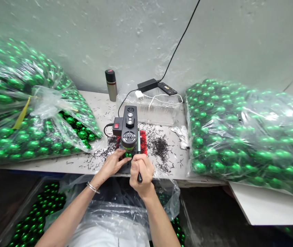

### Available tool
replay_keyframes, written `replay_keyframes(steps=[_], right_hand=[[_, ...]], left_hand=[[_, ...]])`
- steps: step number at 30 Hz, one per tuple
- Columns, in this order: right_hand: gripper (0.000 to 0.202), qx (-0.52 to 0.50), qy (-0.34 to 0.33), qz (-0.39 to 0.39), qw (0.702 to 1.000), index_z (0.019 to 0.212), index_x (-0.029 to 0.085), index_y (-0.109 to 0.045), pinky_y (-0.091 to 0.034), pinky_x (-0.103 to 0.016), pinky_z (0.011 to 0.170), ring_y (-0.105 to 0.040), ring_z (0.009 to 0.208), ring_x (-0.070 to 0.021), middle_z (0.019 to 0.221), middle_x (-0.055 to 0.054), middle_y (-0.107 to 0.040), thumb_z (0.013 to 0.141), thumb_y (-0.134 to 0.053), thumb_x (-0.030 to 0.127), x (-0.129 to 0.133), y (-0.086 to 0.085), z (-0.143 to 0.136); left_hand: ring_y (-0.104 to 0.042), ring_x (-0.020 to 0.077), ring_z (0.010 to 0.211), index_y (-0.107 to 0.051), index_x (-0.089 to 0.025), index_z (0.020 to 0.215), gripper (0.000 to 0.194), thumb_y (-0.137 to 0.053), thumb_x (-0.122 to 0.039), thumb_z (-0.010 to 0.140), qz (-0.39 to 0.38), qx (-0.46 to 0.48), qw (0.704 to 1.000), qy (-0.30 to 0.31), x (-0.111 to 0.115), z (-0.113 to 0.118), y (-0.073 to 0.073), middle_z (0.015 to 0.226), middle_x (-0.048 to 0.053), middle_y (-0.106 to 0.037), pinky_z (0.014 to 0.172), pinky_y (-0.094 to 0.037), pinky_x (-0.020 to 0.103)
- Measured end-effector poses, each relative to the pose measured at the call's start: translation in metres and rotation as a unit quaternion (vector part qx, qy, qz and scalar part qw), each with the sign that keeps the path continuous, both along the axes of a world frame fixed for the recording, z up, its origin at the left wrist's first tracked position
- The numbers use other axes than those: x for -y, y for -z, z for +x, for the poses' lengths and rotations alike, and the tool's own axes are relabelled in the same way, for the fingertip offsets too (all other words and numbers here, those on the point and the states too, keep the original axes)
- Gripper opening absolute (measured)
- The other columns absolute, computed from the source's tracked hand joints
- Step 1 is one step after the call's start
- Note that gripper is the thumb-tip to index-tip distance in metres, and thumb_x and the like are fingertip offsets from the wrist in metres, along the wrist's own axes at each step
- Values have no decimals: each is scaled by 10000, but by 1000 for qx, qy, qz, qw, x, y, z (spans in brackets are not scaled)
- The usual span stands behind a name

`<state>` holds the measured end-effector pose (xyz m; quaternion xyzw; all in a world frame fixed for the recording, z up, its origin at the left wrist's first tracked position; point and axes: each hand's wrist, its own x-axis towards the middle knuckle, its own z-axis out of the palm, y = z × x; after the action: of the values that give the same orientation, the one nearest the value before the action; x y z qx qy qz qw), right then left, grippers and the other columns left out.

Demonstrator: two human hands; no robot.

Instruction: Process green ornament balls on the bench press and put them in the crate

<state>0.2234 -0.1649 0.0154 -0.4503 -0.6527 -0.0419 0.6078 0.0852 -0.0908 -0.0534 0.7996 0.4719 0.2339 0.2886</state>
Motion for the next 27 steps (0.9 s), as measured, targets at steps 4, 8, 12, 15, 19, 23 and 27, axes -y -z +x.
replay_keyframes(steps=[4,8,12,15,19,23,27], right_hand=[[238,4,-1,2,1000,716,204,-458,-425,-256,583,-512,638,-109,709,3,-516,901,-428,57,1,2,1],[229,18,-16,4,1000,725,205,-460,-436,-257,588,-519,656,-116,715,-2,-516,906,-415,73,0,8,4],[217,28,-28,13,999,736,201,-467,-428,-259,572,-511,655,-120,731,-12,-518,912,-408,88,-1,17,7],[210,34,-30,17,999,751,200,-471,-431,-266,572,-500,651,-123,737,-17,-516,923,-396,106,-2,24,8],[246,61,-20,29,998,749,205,-456,-460,-297,628,-500,651,-124,750,-18,-516,967,-347,168,-4,39,9],[293,36,-6,64,997,733,208,-439,-483,-329,710,-521,647,-115,750,-3,-508,997,-314,226,-9,57,7],[306,17,-13,83,996,737,210,-436,-495,-354,750,-559,664,-116,765,1,-506,1004,-289,235,-13,69,6]], left_hand=[[-664,249,969,-669,-160,1136,352,-545,-421,935,47,-1,999,-6,2,3,8,1076,99,-673,859,-529,353],[-662,248,971,-666,-151,1119,352,-549,-429,937,63,11,998,2,1,2,13,1068,100,-661,864,-533,358],[-664,238,959,-662,-155,1119,339,-566,-422,933,72,25,997,14,0,0,15,1054,92,-652,876,-535,358],[-663,230,953,-657,-157,1117,325,-572,-411,933,74,40,996,17,1,-1,17,1043,86,-650,872,-538,351],[-662,229,943,-658,-163,1095,302,-576,-405,933,79,44,996,11,2,0,18,1025,80,-648,854,-545,350],[-663,227,931,-653,-171,1089,299,-579,-413,930,89,40,995,2,3,0,20,1020,76,-644,835,-550,349],[-662,219,938,-650,-182,1091,285,-582,-406,930,91,45,995,8,3,0,21,1014,68,-645,844,-549,340]])
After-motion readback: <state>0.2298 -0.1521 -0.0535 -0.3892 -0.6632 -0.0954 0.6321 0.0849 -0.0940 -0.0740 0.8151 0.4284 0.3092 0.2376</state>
